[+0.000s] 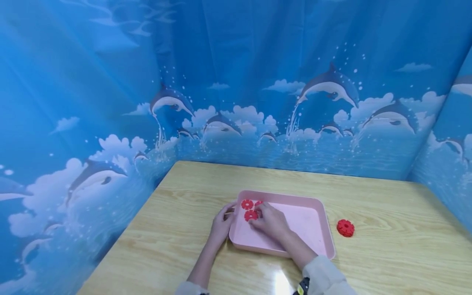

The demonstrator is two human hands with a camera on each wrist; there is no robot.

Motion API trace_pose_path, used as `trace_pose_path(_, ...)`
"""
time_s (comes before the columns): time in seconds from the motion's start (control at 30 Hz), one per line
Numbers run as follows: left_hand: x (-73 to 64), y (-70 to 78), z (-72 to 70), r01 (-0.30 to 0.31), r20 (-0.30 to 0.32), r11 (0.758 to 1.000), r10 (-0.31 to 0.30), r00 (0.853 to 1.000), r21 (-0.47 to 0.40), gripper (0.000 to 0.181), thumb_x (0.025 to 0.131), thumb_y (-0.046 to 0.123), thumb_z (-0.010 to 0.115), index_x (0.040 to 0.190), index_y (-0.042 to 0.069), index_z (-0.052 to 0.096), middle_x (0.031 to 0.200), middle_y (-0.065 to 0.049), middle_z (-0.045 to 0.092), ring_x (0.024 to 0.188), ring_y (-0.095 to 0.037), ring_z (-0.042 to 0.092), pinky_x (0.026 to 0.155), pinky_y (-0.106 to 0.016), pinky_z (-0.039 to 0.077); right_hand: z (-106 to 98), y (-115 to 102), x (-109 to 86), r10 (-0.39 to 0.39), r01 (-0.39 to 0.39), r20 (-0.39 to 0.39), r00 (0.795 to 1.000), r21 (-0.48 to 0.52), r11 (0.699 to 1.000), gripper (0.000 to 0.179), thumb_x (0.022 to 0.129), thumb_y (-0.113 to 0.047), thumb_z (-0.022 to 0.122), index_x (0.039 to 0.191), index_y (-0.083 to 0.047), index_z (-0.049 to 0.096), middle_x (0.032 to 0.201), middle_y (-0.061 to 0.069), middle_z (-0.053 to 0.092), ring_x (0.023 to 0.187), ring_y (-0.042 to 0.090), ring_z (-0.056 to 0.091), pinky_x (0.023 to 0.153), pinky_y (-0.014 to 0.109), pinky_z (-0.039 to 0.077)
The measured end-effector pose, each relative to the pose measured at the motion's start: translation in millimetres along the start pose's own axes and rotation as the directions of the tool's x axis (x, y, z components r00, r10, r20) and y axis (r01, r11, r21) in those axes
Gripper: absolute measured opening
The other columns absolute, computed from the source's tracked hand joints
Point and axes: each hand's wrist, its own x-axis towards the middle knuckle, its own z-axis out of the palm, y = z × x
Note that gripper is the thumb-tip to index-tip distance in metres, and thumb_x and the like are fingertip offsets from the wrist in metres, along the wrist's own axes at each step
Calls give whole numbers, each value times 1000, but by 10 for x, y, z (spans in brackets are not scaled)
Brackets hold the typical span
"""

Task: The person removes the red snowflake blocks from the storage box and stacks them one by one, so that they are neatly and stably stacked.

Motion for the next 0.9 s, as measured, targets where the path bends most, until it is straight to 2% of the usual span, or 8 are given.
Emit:
trace_pose_path(0.1, -61, 139, 2, -11, 6, 1000, 11, 1000, -3, 33, 91, 4, 53, 122, -8, 51, 110, -29, 54, 99, -40, 54, 83, -44, 49, -47, -21, -20, 20, -20, -16, 1000, -3, 1000, 37, 71, -34, 78, 95, -9, 65, 75, -7, 46, 61, 6, 44, 54, 22, 42)
trace_pose_path(0.27, -69, 156, 8, -11, 3, 1000, 11, 1000, -12, 33, 91, 4, 53, 122, -8, 52, 110, -29, 53, 100, -41, 53, 85, -45, 48, -182, -52, -75, 47, -47, -27, 999, 5, 999, 38, 71, -35, 78, 96, -10, 64, 79, -7, 50, 63, 6, 49, 56, 25, 45)
trace_pose_path(0.4, 11, -42, 8, -3, -10, 1000, 3, 1000, -14, 32, 90, 3, 54, 121, -6, 54, 109, -26, 55, 98, -38, 55, 84, -45, 48, -296, -41, -123, 72, -72, -27, 997, 26, 997, 37, 71, -32, 78, 98, -11, 62, 81, -7, 55, 66, 7, 51, 58, 28, 46)
trace_pose_path(0.5, 73, -206, 23, 6, -20, 1000, -6, 1000, -7, 32, 90, 5, 55, 122, -1, 55, 109, -22, 57, 98, -34, 56, 83, -42, 49, -397, -6, -173, 94, -93, -30, 995, 47, 995, 34, 72, -29, 78, 97, -14, 62, 80, -7, 53, 60, 9, 45, 52, 27, 42)
trace_pose_path(0.63, 86, -271, 28, -1, -27, 1000, 2, 1000, 8, 33, 90, 8, 56, 123, 1, 56, 110, -19, 57, 98, -32, 56, 83, -40, 49, -540, 41, -244, 109, -106, -40, 993, 62, 992, 31, 72, -30, 77, 96, -16, 62, 79, -6, 50, 56, 11, 39, 47, 25, 37)
trace_pose_path(0.77, 70, -238, 23, 9, -26, 1000, -9, 1000, 7, 33, 91, 11, 56, 123, 2, 56, 110, -18, 57, 99, -31, 56, 83, -39, 49, -666, 103, -322, 102, -98, -49, 994, 73, 993, 33, 73, -31, 77, 98, -14, 62, 80, -5, 49, 61, 12, 42, 49, 25, 40)
trace_pose_path(0.9, 15, -82, 18, 8, -15, 1000, -8, 1000, 5, 32, 92, 7, 54, 122, -2, 54, 109, -22, 56, 98, -35, 55, 84, -43, 48, -778, 174, -412, 83, -78, -71, 994, 69, 995, 35, 72, -29, 77, 99, -11, 63, 80, -4, 51, 65, 12, 45, 53, 24, 43)
